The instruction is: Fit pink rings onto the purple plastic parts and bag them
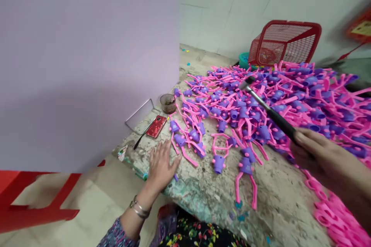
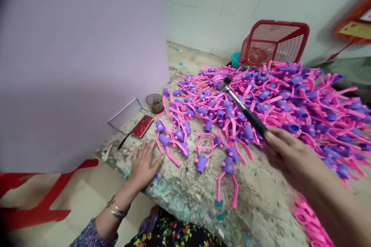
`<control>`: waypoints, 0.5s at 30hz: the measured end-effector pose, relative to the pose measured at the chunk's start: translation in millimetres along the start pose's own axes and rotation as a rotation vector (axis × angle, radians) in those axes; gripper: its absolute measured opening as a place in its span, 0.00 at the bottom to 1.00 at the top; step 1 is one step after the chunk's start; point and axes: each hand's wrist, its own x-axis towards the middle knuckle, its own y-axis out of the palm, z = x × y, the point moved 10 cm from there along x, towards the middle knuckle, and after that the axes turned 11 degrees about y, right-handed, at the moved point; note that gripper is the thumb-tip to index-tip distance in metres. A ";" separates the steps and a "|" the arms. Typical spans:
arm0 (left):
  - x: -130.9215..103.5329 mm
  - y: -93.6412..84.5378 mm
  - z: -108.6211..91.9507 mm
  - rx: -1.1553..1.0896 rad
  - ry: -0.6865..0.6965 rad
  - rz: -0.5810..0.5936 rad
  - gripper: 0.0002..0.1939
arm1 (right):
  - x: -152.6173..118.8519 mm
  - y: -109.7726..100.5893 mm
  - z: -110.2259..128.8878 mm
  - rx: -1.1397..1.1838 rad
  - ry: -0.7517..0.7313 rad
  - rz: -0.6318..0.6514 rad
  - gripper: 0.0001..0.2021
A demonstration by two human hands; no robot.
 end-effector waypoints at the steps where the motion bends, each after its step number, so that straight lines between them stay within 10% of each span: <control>1: -1.4 3.1 -0.1 0.008 0.006 0.007 0.34 | 28.2 21.7 19.2 0.103 0.048 0.134 0.17; 9: -6.7 1.1 1.8 0.044 0.036 -0.044 0.36 | 226.0 123.0 158.6 -0.199 -0.047 0.017 0.19; 15: -9.0 4.8 -0.6 0.081 0.036 0.017 0.38 | 291.9 200.6 197.7 -0.396 -0.094 0.053 0.19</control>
